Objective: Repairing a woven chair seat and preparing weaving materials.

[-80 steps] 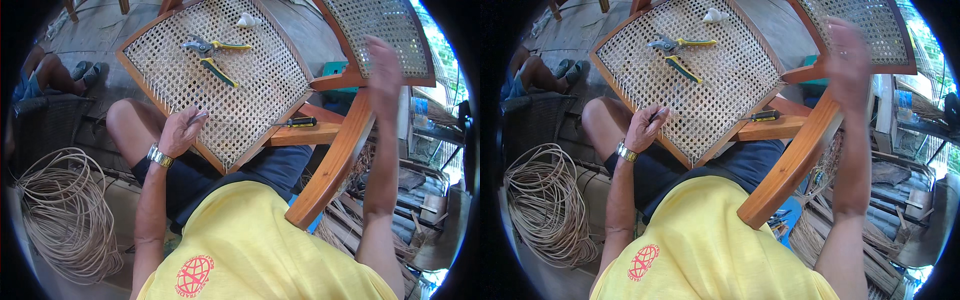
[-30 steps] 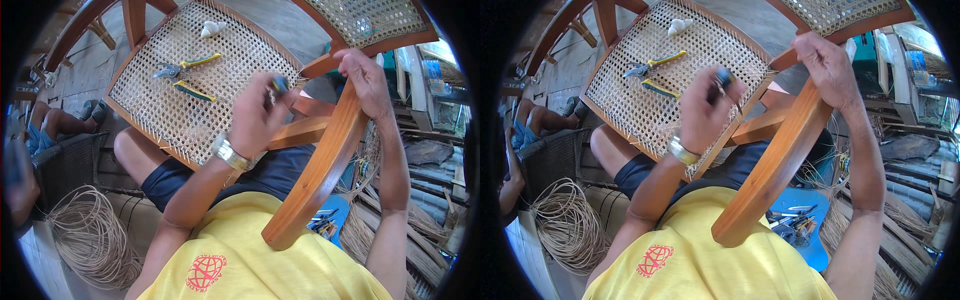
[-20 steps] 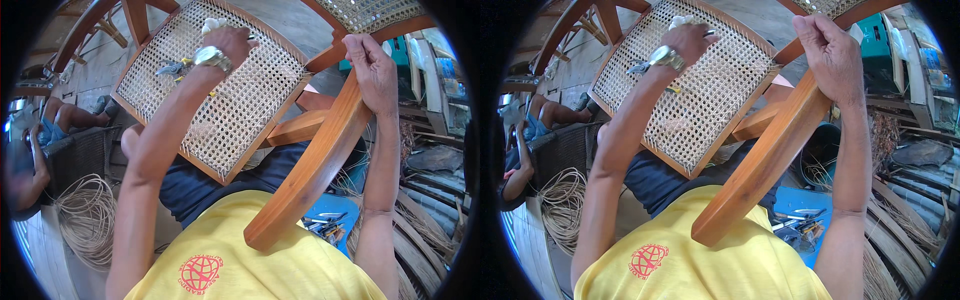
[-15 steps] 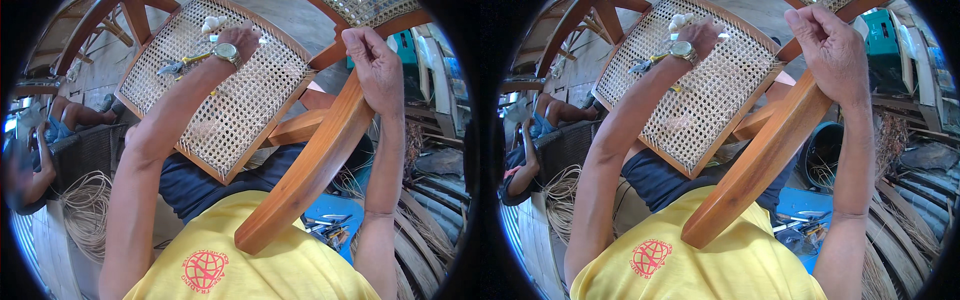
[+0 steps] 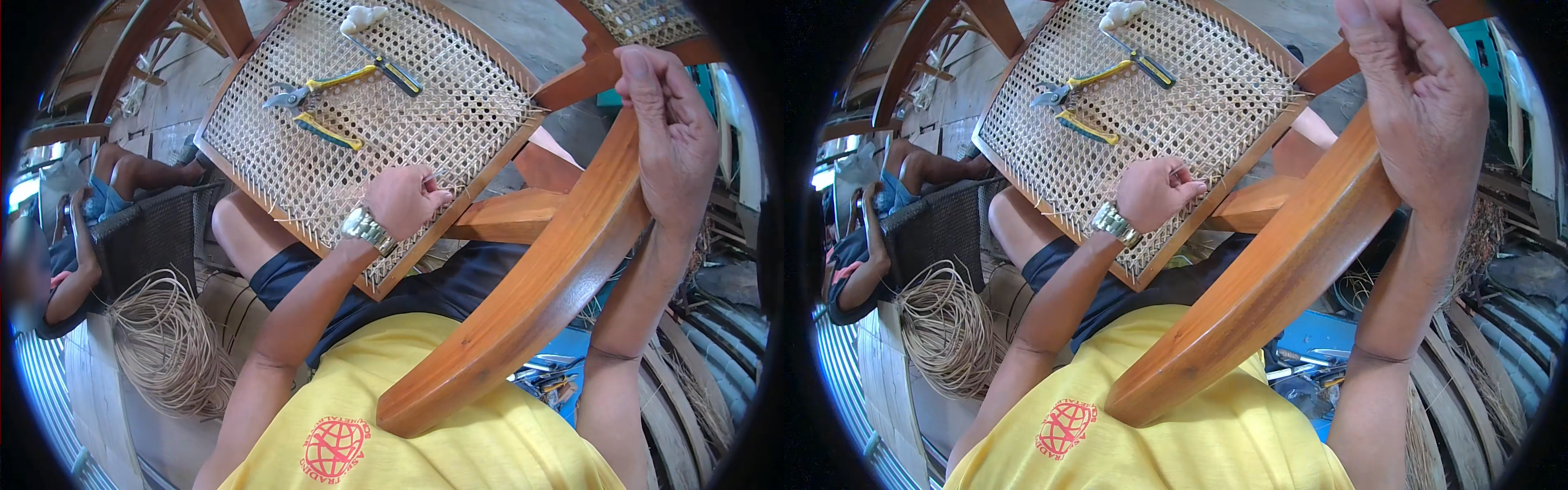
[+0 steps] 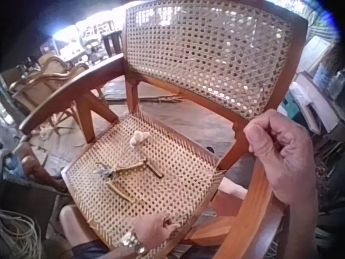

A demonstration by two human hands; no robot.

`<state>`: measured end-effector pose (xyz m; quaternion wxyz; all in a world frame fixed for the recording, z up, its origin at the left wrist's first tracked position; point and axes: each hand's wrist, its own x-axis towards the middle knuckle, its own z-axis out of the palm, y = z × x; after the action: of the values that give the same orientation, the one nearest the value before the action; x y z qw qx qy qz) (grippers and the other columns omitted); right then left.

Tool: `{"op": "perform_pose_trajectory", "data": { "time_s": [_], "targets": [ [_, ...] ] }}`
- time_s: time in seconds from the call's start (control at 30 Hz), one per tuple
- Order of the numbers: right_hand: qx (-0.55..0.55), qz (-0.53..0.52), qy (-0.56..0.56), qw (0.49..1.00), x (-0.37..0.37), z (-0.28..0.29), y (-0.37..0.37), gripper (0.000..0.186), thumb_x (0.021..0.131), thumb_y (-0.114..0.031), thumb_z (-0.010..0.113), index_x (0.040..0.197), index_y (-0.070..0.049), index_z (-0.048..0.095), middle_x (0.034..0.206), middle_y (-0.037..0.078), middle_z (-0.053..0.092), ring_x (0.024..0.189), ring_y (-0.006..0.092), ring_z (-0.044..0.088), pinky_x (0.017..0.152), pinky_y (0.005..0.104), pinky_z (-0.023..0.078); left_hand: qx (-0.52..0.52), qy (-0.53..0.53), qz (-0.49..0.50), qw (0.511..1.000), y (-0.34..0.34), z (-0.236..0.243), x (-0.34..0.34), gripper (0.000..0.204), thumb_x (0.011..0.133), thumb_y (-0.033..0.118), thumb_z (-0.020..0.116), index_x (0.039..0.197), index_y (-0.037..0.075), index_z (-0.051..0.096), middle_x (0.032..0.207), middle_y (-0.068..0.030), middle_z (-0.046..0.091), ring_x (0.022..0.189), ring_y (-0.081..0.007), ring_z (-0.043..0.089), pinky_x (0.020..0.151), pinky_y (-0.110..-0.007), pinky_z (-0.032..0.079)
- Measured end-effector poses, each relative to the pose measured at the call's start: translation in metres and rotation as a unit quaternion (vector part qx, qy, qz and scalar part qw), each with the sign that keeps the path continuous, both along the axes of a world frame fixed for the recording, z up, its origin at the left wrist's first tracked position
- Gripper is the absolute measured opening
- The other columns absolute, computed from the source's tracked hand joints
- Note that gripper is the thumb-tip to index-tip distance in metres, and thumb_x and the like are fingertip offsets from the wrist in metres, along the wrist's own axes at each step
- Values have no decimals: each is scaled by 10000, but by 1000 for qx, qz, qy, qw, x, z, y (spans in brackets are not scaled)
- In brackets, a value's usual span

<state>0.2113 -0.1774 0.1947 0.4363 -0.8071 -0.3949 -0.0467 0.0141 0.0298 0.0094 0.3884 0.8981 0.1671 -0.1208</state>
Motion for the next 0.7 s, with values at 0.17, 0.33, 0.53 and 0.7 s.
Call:
{"op": "perform_pose_trajectory", "data": {
  "time_s": [0.17,0.33,0.53,0.7],
  "targets": [
    [6,13,36,999,7,-4,-7,208,1120,-182,633,1215,-30,739,1097,8,735,989,71,649,905,217,507,38,-35,-7,999,-10,-6,2,310,916,392,807,889,94,728,776,-83,730,739,-272,738,686,-422,574],
    [95,-220,-29,971,32,-19,-77,308,1130,-93,514,1324,79,679,1344,181,699,1185,210,684,1070,342,521,82,-106,21,991,-4,-2,-28,217,935,324,804,990,124,739,917,-94,726,815,-286,746,712,-420,585],
    [-180,-249,219,926,-86,-85,-226,419,1110,-211,565,1417,71,606,1329,208,673,1289,298,597,1107,415,467,135,-179,221,949,60,2,-140,237,930,201,830,1159,166,775,1205,-83,720,836,-230,754,719,-363,610],
    [-195,48,347,916,-237,-169,-131,199,1001,-119,716,1170,-19,685,959,121,676,879,204,620,779,353,498,180,-191,151,953,86,-12,-160,259,896,134,837,1147,160,777,1229,-51,682,821,-246,741,712,-385,597]
  ]
}}
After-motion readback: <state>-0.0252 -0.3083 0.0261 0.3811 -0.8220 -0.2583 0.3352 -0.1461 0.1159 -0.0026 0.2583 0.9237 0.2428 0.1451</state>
